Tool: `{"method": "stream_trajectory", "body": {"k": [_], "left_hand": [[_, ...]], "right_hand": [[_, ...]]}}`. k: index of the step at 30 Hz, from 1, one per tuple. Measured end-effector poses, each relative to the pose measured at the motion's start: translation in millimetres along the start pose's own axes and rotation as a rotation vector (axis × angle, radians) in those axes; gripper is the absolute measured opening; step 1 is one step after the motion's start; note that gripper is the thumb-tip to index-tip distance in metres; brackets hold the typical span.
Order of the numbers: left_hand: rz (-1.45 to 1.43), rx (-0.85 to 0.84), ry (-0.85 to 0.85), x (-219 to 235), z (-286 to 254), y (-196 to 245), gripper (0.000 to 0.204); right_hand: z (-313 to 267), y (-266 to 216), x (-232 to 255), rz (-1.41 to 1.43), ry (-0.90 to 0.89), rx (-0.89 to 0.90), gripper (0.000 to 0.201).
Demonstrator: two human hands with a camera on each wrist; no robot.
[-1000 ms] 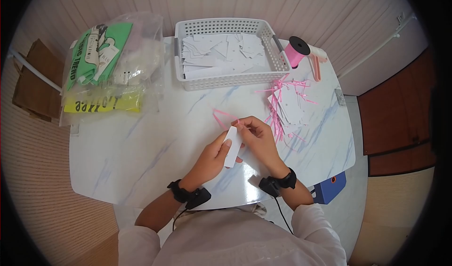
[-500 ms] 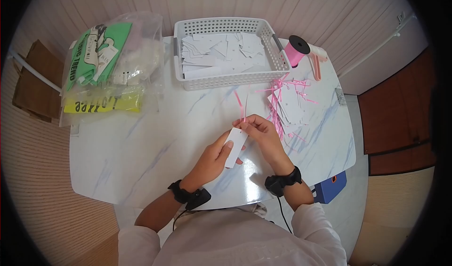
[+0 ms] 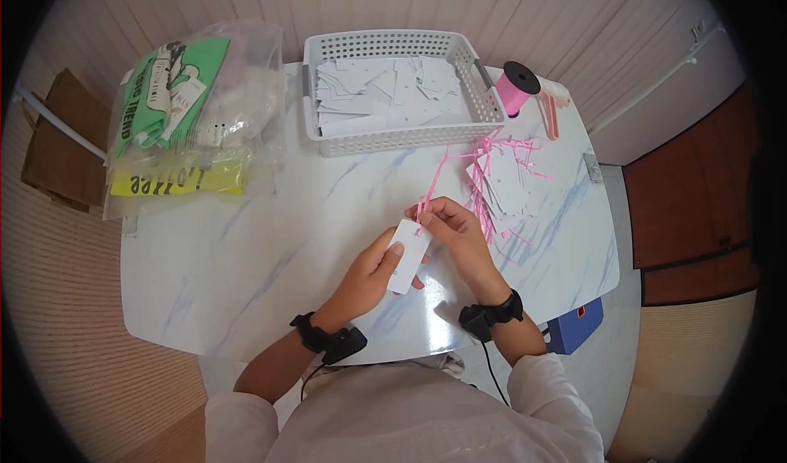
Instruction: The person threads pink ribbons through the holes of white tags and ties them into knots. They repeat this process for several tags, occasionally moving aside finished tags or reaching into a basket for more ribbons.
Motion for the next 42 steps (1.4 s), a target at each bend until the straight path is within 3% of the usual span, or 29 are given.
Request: {"method": "stream_trajectory", "body": {"k": [5, 14, 17, 19, 23, 25, 26, 28, 32, 37, 42], "left_hand": [[0.026, -0.028, 0.03, 2, 0, 1, 0.04], [0.048, 0.015, -0.007, 2, 0, -3, 0.039], [0.04, 0.015, -0.013, 0, 0, 2, 0.038], [0.022, 0.043, -0.013, 0, -1, 3, 0.038], [-0.068, 0.089, 0.004, -2, 0, -5, 0.036], [0.262, -0.114, 0.047, 2, 4, -12, 0.036], [0.262, -0.115, 0.048, 3, 4, -16, 0.036], [0.094, -0.101, 0.162, 5, 3, -8, 0.034], [0.147, -0.115, 0.246, 17, 3, 4, 0.034], [-0.08, -0.041, 0.21, 25, 5, 6, 0.025], [-0.127, -0.078, 0.268, 27, 5, 0, 0.021]], "right_hand": [[1, -5, 5, 0.042, 0.046, 0.026, 0.013], [0, -1, 3, 0.047, -0.087, -0.039, 0.012], [1, 0, 6, 0.036, -0.067, 0.001, 0.012], [2, -2, 9, 0.038, 0.049, 0.054, 0.012], [3, 2, 9, 0.092, 0.059, 0.043, 0.008], [1, 2, 6, 0.088, 0.036, 0.05, 0.011], [1, 5, 7, 0.087, 0.035, 0.05, 0.011], [2, 8, 8, -0.252, -0.016, 0.148, 0.01], [-4, 5, -3, -0.326, -0.073, 0.186, 0.01], [-9, 2, -13, -0.512, -0.163, 0.213, 0.012], [-10, 1, -19, -0.538, -0.181, 0.243, 0.011]]}}
Point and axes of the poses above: each hand's wrist, its own z-axis towards the middle knuckle, its own x-axis out of the back of the hand, y = z × x, the point moved 3 cm from there along z, towards the middle knuckle, and after that the axes turned 7 degrees about z, right-handed, at the moved point
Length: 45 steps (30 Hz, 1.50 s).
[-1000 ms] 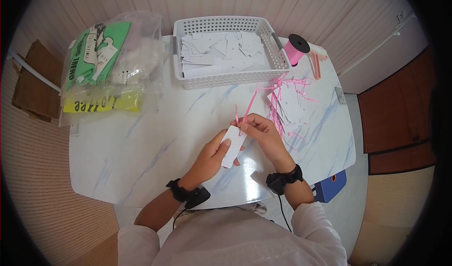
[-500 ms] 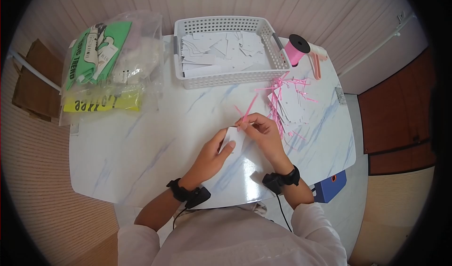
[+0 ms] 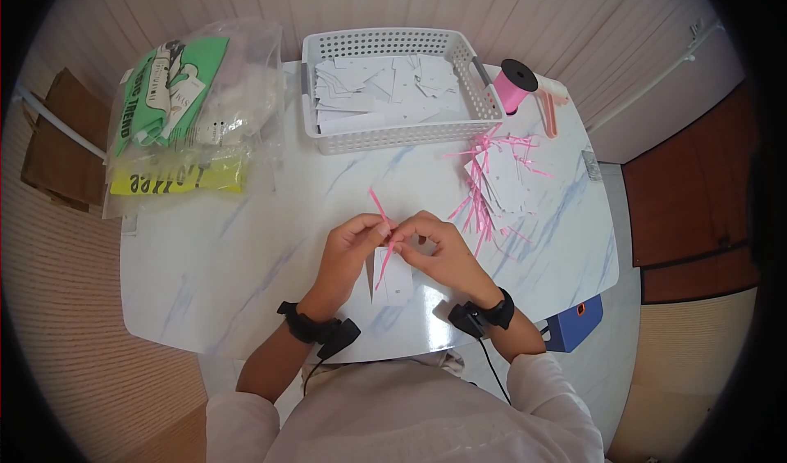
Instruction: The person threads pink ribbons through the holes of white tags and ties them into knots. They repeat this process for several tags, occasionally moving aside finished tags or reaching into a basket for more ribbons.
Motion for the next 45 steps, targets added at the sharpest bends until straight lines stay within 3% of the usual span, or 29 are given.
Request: {"method": "stream_trajectory", "body": {"k": [5, 7, 10, 13, 20, 25, 31, 32, 34, 40, 45], "left_hand": [[0.021, 0.008, 0.13, 6, 1, -2, 0.02], [0.015, 0.046, 0.121, 9, 3, -9, 0.017], [0.017, 0.07, 0.093, 10, 4, -15, 0.018], [-0.038, 0.045, 0.168, 10, 4, -13, 0.018], [0.004, 0.041, 0.16, 5, 1, -8, 0.018], [0.026, -0.02, 0.199, 6, 2, -8, 0.017], [0.139, -0.128, 0.203, 0, -3, -4, 0.013], [0.138, -0.127, 0.203, -1, -2, -4, 0.013], [0.285, -0.288, 0.221, -2, -3, 0, 0.011], [0.454, -0.28, 0.207, 1, -3, 8, 0.013], [0.404, -0.272, 0.158, 1, -2, 5, 0.013]], "right_hand": [[2, -4, 4, 0.024, 0.085, 0.067, 0.009], [-1, -2, 4, 0.029, 0.047, -0.062, 0.008], [-3, -5, 2, -0.083, -0.031, -0.054, 0.009], [-4, -16, -2, -0.075, -0.074, -0.049, 0.011], [-6, -1, -10, 0.008, -0.109, -0.129, 0.007], [-6, 19, -14, 0.222, 0.154, -0.175, 0.013], [-5, 21, -10, 0.205, 0.27, -0.25, 0.013], [-5, 21, -9, 0.205, 0.27, -0.25, 0.013], [-5, 18, -10, 0.074, 0.228, -0.184, 0.013], [-7, 3, -16, -0.001, 0.099, -0.167, 0.011], [-8, 2, -20, 0.009, 0.068, -0.142, 0.011]]}}
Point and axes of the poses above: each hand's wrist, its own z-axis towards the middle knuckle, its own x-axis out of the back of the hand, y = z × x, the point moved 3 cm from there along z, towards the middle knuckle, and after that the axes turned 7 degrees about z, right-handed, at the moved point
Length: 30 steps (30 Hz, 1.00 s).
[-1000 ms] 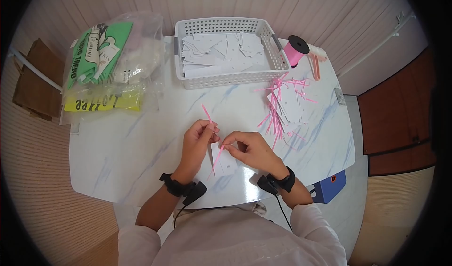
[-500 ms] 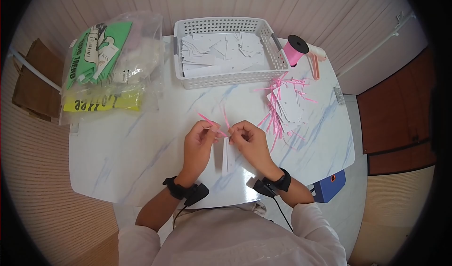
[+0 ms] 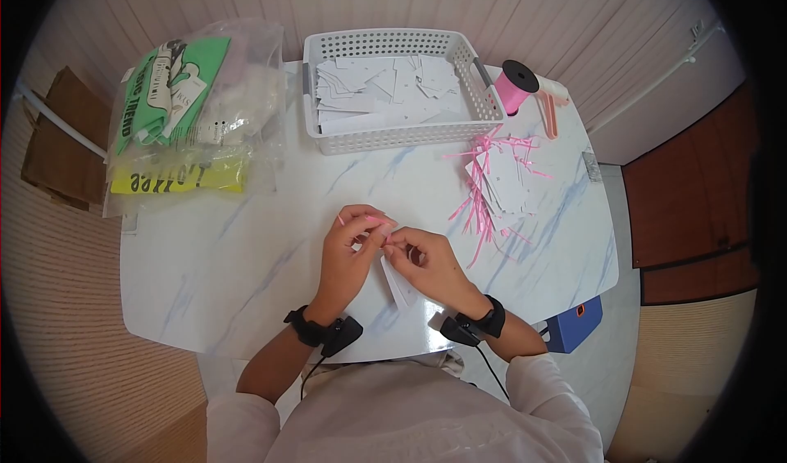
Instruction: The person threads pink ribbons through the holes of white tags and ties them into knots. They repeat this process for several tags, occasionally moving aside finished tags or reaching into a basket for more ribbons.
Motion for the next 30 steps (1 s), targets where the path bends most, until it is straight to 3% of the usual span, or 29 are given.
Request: {"method": "stream_trajectory", "body": {"k": [2, 8, 11, 13, 17, 19, 22, 30], "left_hand": [[0.024, 0.01, -0.031, -1, 0, 1, 0.014], [0.054, 0.129, 0.096, 0, -2, 2, 0.019], [0.219, 0.09, 0.043, 2, -1, -2, 0.02], [0.299, 0.227, -0.04, 3, -2, -4, 0.022], [0.178, 0.106, 0.04, 3, 1, 8, 0.024], [0.114, -0.018, 0.069, 1, 0, 16, 0.024], [0.11, 0.039, 0.076, 3, -2, 20, 0.026], [0.199, 0.107, -0.009, 3, -4, 11, 0.022]], "right_hand": [[1, 4, 0, -0.002, -0.004, -0.015, 0.012], [5, 17, 8, 0.112, 0.14, 0.002, 0.014], [5, 19, 8, 0.133, 0.137, -0.003, 0.015], [5, 19, 9, 0.1, 0.114, 0.0, 0.015], [6, 16, 12, 0.054, 0.022, -0.071, 0.017], [8, 21, 12, 0.243, -0.005, -0.088, 0.017], [13, 16, 24, 0.412, 0.01, -0.229, 0.012], [15, 19, 39, 0.394, 0.005, -0.194, 0.011]]}}
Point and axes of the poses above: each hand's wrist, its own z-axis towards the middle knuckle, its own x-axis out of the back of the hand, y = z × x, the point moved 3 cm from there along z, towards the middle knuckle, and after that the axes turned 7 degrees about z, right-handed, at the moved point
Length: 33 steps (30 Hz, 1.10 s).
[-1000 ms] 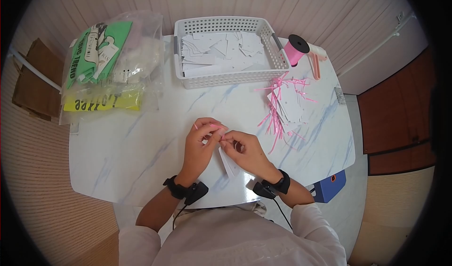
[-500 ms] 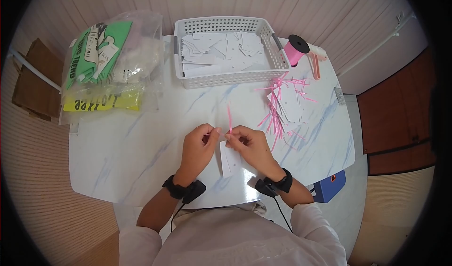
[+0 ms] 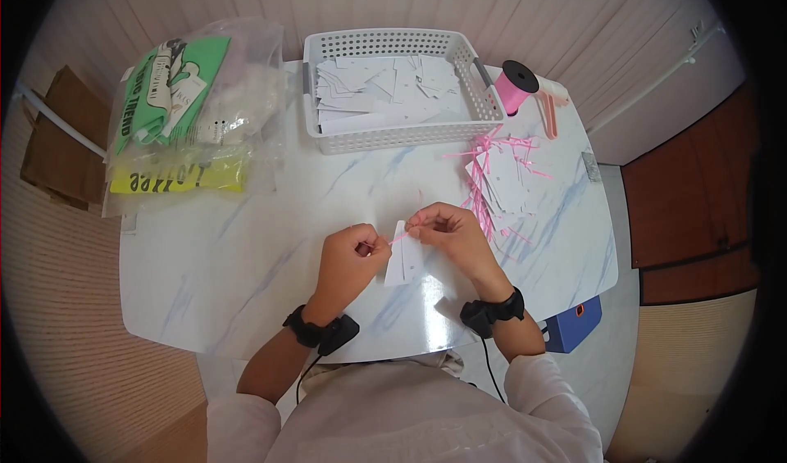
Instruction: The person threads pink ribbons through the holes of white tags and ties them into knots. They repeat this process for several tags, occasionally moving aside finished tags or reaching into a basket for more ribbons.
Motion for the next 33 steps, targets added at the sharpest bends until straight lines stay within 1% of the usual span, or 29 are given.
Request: {"method": "stream_trajectory", "body": {"k": [1, 2, 4, 5, 6, 7, 8, 9, 10, 11, 13, 16, 17, 19, 21, 23, 24, 26, 27, 29, 30, 32, 33], "left_hand": [[0.044, 0.028, -0.03, -1, 0, -4, 0.017], [0.044, 0.028, -0.029, -3, 0, -9, 0.017], [0.049, -0.023, -0.018, -5, 2, -12, 0.008], [0.048, -0.022, -0.018, -7, 2, -12, 0.008], [0.052, -0.064, 0.054, -5, 3, -2, 0.008], [0.057, -0.106, 0.126, -3, 4, 3, 0.012], [0.058, -0.104, 0.127, -3, 4, 0, 0.012], [0.01, -0.12, 0.054, -4, 6, -5, 0.017], [-0.037, -0.137, -0.019, -5, 6, -7, 0.021], [-0.038, -0.137, -0.02, -3, 6, -9, 0.021], [-0.15, -0.044, -0.23, -7, 4, -11, 0.026], [-0.213, -0.015, -0.258, -11, 1, -10, 0.025], [-0.213, -0.015, -0.259, -14, 1, -11, 0.025], [-0.208, -0.015, -0.14, -15, 1, -15, 0.023], [-0.183, -0.02, -0.145, -15, 1, -14, 0.023], [-0.159, -0.026, -0.151, -15, 0, -13, 0.024], [-0.129, -0.031, -0.149, -15, 0, -12, 0.024], [-0.1, -0.037, -0.146, -14, 0, -10, 0.025], [-0.088, -0.044, -0.136, -15, 0, -8, 0.026], [-0.075, -0.051, -0.124, -15, -1, -7, 0.027], [-0.073, -0.06, -0.121, -16, -2, -7, 0.026], [-0.072, -0.069, -0.117, -16, -2, -5, 0.026], [-0.046, -0.079, -0.122, -16, -3, -2, 0.023]], "right_hand": [[1, 2, 1, -0.014, -0.014, 0.025, 0.012], [2, 3, 2, -0.029, -0.028, 0.05, 0.014], [1, 3, -1, -0.048, -0.031, 0.061, 0.014], [0, 3, -3, -0.067, -0.032, 0.071, 0.014], [-1, 3, -4, -0.067, -0.033, 0.071, 0.014], [-2, 4, -6, -0.082, -0.056, 0.061, 0.014], [-2, 4, -8, -0.095, -0.079, 0.052, 0.014], [-3, 3, -10, -0.095, -0.079, 0.051, 0.014], [-4, 1, -13, -0.156, -0.086, 0.053, 0.015], [-5, -1, -14, -0.217, -0.092, 0.055, 0.016], [-5, 0, -13, -0.212, -0.089, 0.049, 0.017], [-4, -1, -12, -0.211, -0.09, 0.055, 0.019], [-4, -2, -12, -0.216, -0.096, 0.066, 0.019], [-5, -4, -14, -0.269, -0.099, 0.083, 0.019], [-6, -6, -16, -0.321, -0.101, 0.102, 0.019], [-8, -8, -18, -0.401, -0.014, 0.19, 0.022], [-8, -7, -20, -0.401, -0.016, 0.19, 0.022], [-10, -8, -20, -0.331, 0.061, 0.224, 0.026], [-10, -7, -20, -0.332, 0.06, 0.224, 0.026], [-11, -7, -20, -0.339, 0.08, 0.308, 0.028], [-11, -9, -21, -0.34, 0.078, 0.308, 0.028], [-13, -14, -23, -0.463, 0.105, 0.363, 0.026], [-12, -14, -23, -0.464, 0.104, 0.362, 0.026]]}}
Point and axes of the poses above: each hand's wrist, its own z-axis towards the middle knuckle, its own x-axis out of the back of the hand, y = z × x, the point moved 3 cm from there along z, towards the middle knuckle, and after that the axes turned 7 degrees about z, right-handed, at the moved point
